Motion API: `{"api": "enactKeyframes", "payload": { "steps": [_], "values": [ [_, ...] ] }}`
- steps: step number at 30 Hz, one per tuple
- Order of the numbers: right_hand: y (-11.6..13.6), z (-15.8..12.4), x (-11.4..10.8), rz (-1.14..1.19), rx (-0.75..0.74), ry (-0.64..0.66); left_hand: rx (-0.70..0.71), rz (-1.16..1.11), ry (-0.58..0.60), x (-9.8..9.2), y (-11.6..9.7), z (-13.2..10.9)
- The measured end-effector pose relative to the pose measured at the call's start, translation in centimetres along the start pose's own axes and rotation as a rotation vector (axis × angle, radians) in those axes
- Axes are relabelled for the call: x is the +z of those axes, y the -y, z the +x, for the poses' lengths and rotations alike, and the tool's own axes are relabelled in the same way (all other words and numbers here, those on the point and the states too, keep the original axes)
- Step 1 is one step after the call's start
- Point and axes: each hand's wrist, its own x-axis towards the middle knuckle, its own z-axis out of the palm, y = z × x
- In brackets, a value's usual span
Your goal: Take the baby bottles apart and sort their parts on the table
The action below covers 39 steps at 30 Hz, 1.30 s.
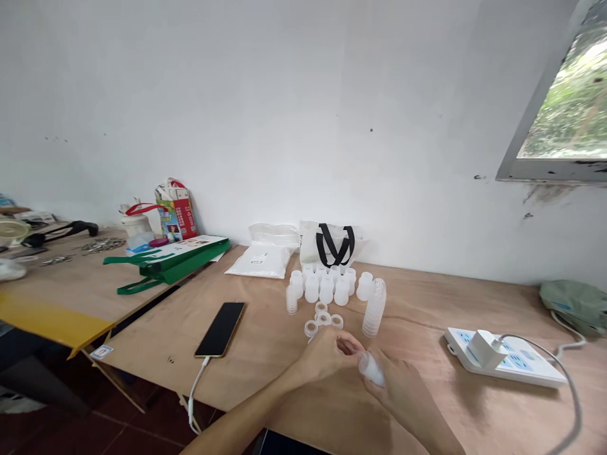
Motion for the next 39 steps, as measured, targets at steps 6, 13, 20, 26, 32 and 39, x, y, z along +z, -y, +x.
{"api": "enactKeyframes", "payload": {
  "steps": [6,13,20,26,32,39],
  "values": [
    [0.9,0.0,-0.3,0.165,-0.015,0.016,-0.115,-0.329,0.127,-1.0,0.7,-0.1],
    [1.5,-0.2,-1.4,0.306,0.016,0.058,-0.142,-0.476,0.136,-0.9,1.0,-0.6],
    [1.0,0.1,-0.6,0.448,-0.004,0.067,-0.155,-0.654,0.073,-0.5,1.3,-1.1],
    [0.5,-0.2,-1.0,0.429,-0.036,0.056,-0.090,-0.737,-0.116,-1.9,1.0,-0.7],
    [0.6,-0.2,-1.6,0.389,0.014,0.050,0.121,-0.206,-0.450,-8.4,0.5,0.9],
    [0.7,-0.1,-1.5,0.383,-0.003,0.075,0.181,0.232,-0.635,-16.1,0.4,2.8]
  ]
}}
